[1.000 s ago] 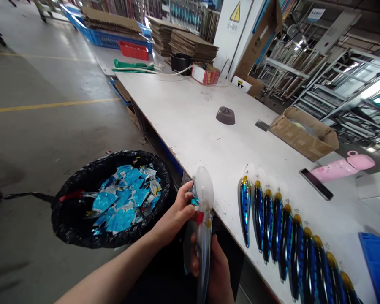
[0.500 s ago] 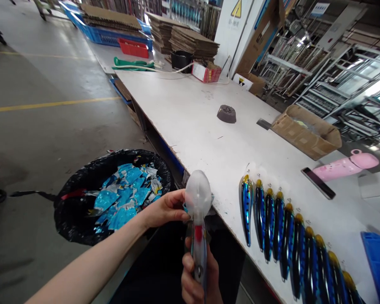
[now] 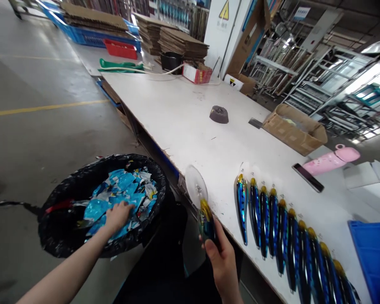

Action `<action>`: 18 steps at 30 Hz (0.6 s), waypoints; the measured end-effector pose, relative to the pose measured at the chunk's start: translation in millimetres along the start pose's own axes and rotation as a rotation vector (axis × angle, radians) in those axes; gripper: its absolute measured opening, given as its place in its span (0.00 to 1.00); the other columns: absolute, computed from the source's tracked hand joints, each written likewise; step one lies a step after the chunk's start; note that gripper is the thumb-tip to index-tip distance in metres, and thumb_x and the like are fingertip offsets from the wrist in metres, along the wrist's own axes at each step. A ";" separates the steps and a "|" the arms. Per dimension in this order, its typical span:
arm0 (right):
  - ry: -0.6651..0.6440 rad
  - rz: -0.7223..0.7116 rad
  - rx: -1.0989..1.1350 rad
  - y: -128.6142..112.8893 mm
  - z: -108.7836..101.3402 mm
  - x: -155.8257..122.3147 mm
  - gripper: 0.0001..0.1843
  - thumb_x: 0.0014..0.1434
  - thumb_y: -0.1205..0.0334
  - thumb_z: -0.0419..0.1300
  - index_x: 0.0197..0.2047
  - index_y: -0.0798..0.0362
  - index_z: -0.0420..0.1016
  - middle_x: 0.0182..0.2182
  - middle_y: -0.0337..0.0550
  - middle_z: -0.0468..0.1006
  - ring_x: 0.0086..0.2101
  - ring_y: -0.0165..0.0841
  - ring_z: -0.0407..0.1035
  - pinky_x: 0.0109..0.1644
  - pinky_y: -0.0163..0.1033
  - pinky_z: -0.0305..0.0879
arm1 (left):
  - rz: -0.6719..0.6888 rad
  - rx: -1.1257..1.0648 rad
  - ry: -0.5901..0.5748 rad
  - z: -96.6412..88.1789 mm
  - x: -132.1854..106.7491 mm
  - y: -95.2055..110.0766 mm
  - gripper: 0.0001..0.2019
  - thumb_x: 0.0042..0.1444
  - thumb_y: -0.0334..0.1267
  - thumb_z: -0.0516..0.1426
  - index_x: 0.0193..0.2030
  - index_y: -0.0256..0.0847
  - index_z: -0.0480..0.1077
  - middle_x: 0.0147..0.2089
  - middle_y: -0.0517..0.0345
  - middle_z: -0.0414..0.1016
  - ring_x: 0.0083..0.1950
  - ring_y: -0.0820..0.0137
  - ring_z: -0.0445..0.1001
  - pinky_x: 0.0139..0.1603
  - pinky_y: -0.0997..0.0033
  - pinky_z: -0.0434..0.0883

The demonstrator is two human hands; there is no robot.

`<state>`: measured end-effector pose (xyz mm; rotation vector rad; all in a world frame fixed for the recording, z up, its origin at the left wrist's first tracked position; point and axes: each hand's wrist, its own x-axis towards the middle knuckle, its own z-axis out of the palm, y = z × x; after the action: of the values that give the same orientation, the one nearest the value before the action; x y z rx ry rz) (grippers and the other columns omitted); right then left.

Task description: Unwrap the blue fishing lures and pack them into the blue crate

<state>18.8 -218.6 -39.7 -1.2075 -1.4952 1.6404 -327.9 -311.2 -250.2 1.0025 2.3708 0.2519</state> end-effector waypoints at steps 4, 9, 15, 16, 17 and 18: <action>0.072 -0.162 -0.231 12.1 8.5 1.9 0.28 0.61 0.55 0.62 0.64 0.49 0.67 0.63 0.48 0.67 0.63 0.47 0.59 0.65 0.54 0.60 | -0.077 -0.075 -0.212 38.5 -7.3 -4.2 0.18 0.45 0.40 0.57 0.42 0.35 0.76 0.45 0.37 0.74 0.51 0.40 0.72 0.49 0.45 0.68; 0.119 -0.247 -0.358 18.5 8.7 1.3 0.28 0.61 0.58 0.61 0.65 0.48 0.65 0.63 0.49 0.67 0.62 0.47 0.60 0.65 0.57 0.59 | -0.043 -0.187 -0.272 25.6 9.8 -9.8 0.27 0.43 0.44 0.59 0.50 0.32 0.72 0.46 0.43 0.77 0.50 0.51 0.75 0.50 0.62 0.71; 0.113 -0.258 -0.383 24.3 1.7 0.0 0.27 0.60 0.59 0.62 0.63 0.47 0.67 0.61 0.48 0.70 0.61 0.47 0.63 0.64 0.55 0.62 | 0.024 -0.226 0.069 -29.2 -7.1 51.5 0.31 0.59 0.50 0.46 0.62 0.30 0.61 0.58 0.36 0.66 0.60 0.50 0.67 0.61 0.54 0.63; 0.110 -0.253 -0.390 24.9 0.6 -0.3 0.27 0.60 0.60 0.62 0.63 0.47 0.68 0.60 0.47 0.70 0.61 0.47 0.63 0.64 0.55 0.62 | 0.157 -0.322 0.172 -45.2 -17.8 75.4 0.30 0.59 0.51 0.48 0.63 0.33 0.60 0.58 0.38 0.66 0.59 0.53 0.67 0.61 0.57 0.64; 0.104 -0.246 -0.401 24.9 -0.5 -0.8 0.27 0.60 0.60 0.62 0.63 0.46 0.68 0.60 0.47 0.71 0.60 0.47 0.63 0.64 0.55 0.62 | 0.323 -0.424 0.279 -62.5 -29.2 101.0 0.29 0.60 0.51 0.49 0.64 0.36 0.60 0.60 0.40 0.65 0.60 0.55 0.67 0.61 0.57 0.64; 0.096 -0.240 -0.415 23.9 -1.5 -1.6 0.27 0.60 0.61 0.62 0.62 0.45 0.69 0.60 0.46 0.71 0.60 0.46 0.64 0.64 0.55 0.61 | 0.486 -0.477 0.346 -79.9 -40.3 126.5 0.28 0.61 0.50 0.51 0.64 0.39 0.60 0.62 0.42 0.63 0.62 0.56 0.64 0.63 0.57 0.62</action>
<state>24.1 -223.7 -62.6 -1.2380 -1.8955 1.1326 -272.5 -247.5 -120.3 1.3510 2.1420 1.1935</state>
